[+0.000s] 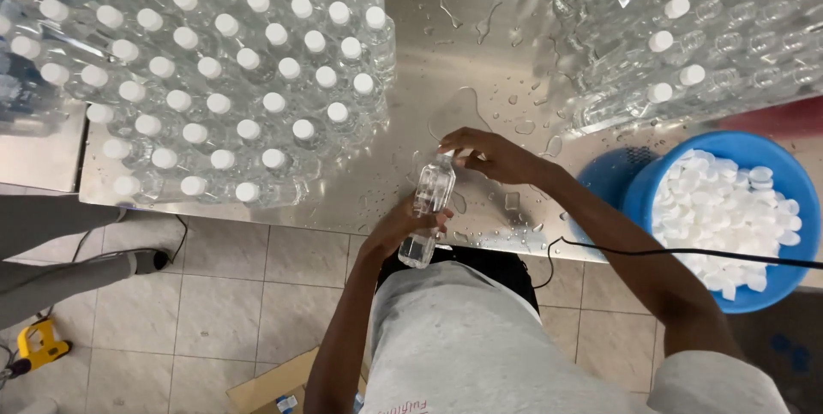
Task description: Manually placing and screwing plastic caps onto filled water bottles on a production line table.
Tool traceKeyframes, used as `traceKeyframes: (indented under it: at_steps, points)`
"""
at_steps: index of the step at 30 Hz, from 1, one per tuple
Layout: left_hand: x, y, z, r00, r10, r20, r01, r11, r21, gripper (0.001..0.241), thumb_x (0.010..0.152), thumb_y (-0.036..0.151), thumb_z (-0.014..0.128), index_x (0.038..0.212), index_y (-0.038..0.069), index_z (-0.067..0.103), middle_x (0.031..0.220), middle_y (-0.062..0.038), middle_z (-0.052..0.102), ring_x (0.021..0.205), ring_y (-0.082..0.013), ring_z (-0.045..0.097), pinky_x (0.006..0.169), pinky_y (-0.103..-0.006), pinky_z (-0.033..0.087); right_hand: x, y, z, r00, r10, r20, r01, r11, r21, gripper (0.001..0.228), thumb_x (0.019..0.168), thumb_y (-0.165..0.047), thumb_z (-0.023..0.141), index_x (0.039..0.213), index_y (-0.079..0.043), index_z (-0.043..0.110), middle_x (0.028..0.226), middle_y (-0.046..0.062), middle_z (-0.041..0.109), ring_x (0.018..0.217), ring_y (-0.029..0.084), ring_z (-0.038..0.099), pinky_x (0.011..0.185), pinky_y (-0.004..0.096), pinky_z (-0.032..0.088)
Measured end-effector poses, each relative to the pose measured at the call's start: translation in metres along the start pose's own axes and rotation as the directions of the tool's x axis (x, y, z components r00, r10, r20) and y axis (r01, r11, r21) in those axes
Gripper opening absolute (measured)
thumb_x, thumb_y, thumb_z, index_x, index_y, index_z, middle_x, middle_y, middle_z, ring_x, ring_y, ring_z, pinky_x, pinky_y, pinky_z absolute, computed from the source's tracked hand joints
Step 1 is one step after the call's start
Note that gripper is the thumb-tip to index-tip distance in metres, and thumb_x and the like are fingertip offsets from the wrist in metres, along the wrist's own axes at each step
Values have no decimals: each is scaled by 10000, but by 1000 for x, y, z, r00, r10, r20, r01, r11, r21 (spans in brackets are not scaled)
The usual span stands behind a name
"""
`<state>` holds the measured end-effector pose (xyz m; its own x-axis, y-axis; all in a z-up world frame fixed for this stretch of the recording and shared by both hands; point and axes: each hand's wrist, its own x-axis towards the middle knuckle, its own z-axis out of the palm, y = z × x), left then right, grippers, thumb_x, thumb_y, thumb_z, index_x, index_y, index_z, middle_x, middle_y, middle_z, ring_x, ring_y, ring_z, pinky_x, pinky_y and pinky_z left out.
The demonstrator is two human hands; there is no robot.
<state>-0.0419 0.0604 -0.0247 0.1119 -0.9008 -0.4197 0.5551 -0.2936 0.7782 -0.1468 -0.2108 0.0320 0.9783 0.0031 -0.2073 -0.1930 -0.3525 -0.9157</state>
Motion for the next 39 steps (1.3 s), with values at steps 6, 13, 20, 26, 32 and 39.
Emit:
traceKeyframes:
  at_steps: [6,13,20,26,32,39]
  points:
    - [18,4,11,977,11,214,4,998,-69,697,879,141,889,1462,-16,540,1044,-239,753,816,-339,807,670,-457,717,-27,-16,-31,996,71,61,-67,996,-65,298,1087,-205,686,1327,-32,728,1127,135,691,1085,315,710,972,507,604]
    - [32,48,54,985,-163,52,66,640,765,823,859,376,868,1571,208,492,1184,-127,771,1058,-347,777,869,-504,622,-72,46,-11,829,559,-8,-545,811,214,360,1110,-350,503,1365,-242,733,665,23,449,598,133,497,630,304,532]
    - [52,24,50,928,-255,272,92,863,496,747,893,192,874,1563,120,553,1196,-194,790,982,-305,777,813,-411,653,-134,29,-15,964,-71,-257,-59,883,-466,444,1162,-415,406,1419,-88,560,777,91,641,588,246,692,518,398,582]
    - [77,-42,36,486,-74,871,354,928,-118,437,1010,-6,758,1420,3,605,1135,-428,688,976,-538,777,716,-651,667,-154,72,0,775,-632,-24,343,453,-823,511,1160,-505,325,1102,-105,638,903,107,612,750,284,689,616,390,607]
    - [55,-2,58,579,-215,787,314,949,28,514,997,28,745,1445,-100,527,1058,-398,703,907,-506,785,704,-591,670,-144,65,37,751,-451,-482,227,862,-453,573,1124,-252,287,647,-202,599,520,-4,535,404,255,535,383,328,429]
    - [34,-1,78,979,-195,66,3,333,943,1032,763,383,835,1606,-10,388,1077,-290,762,954,-471,796,784,-596,644,-98,130,67,603,762,-237,-685,647,335,625,972,-596,610,1157,-10,720,1063,248,729,959,336,737,854,509,551]
